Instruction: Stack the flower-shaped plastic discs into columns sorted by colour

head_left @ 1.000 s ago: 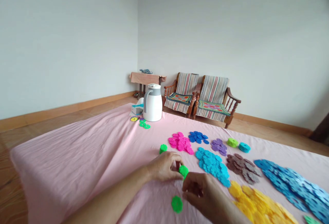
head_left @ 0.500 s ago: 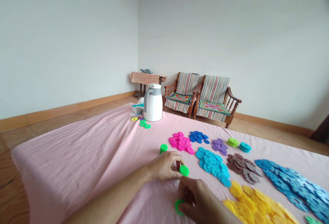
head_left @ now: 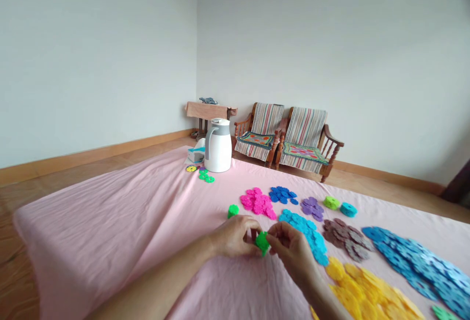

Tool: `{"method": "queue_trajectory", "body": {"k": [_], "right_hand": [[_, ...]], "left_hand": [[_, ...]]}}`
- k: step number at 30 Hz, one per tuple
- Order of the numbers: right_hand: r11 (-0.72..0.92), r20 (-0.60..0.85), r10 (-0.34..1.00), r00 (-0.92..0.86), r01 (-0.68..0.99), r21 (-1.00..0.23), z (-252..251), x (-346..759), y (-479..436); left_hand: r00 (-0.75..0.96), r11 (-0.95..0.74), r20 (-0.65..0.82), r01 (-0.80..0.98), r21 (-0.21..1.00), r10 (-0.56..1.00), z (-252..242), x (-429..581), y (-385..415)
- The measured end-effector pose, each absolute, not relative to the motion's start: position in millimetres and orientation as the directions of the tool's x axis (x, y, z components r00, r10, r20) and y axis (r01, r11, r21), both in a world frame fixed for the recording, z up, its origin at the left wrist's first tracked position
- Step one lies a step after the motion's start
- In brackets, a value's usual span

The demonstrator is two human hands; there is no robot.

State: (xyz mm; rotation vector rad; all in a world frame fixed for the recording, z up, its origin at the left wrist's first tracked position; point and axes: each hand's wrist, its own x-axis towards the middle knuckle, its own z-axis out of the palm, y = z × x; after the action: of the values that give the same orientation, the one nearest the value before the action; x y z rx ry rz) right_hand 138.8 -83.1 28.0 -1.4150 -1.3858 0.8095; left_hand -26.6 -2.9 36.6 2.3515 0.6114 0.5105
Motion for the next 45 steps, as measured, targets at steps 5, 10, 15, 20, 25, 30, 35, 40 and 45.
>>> {"method": "queue_trajectory", "body": {"k": [5, 10, 15, 20, 25, 30, 35, 40, 45], "right_hand": [[0.083, 0.171, 0.968, 0.182, 0.414, -0.906, 22, 141, -79], [0.085, 0.207, 0.958, 0.199, 0.492, -0.867, 24, 146, -83], [0.058, 0.23, 0.957, 0.178, 0.658, -0.75, 28, 151, -94], [0.098, 0.273, 0.958, 0.088, 0.793, -0.601, 26, 148, -99], [0.119, 0.283, 0.958, 0.034, 0.854, -0.507, 23, 142, -100], [0.097, 0.239, 0.971, 0.001, 0.911, -0.401, 26, 139, -103], [0.06, 0.192, 0.981, -0.001, 0.95, -0.305, 27, 136, -104], [0.065, 0.207, 0.978, -0.011, 0.965, -0.253, 27, 133, -104], [0.067, 0.203, 0.979, -0.009, 0.957, -0.283, 27, 134, -103]], "left_hand": [[0.817, -0.685, 0.209, 0.278, 0.673, 0.538, 34, -27, -2], [0.824, -0.691, 0.2, 0.282, 0.666, 0.53, 38, -28, -4], [0.792, -0.705, 0.192, 0.368, 0.606, 0.579, 50, -34, -6], [0.818, -0.73, 0.19, 0.349, 0.588, 0.543, 56, -39, -7], [0.844, -0.742, 0.179, 0.319, 0.59, 0.506, 51, -40, -7], [0.869, -0.754, 0.151, 0.309, 0.58, 0.472, 44, -36, -7], [0.873, -0.775, 0.173, 0.295, 0.558, 0.457, 42, -35, -8], [0.873, -0.778, 0.174, 0.296, 0.554, 0.456, 42, -35, -8], [0.871, -0.776, 0.152, 0.321, 0.543, 0.467, 44, -36, -8]]}}
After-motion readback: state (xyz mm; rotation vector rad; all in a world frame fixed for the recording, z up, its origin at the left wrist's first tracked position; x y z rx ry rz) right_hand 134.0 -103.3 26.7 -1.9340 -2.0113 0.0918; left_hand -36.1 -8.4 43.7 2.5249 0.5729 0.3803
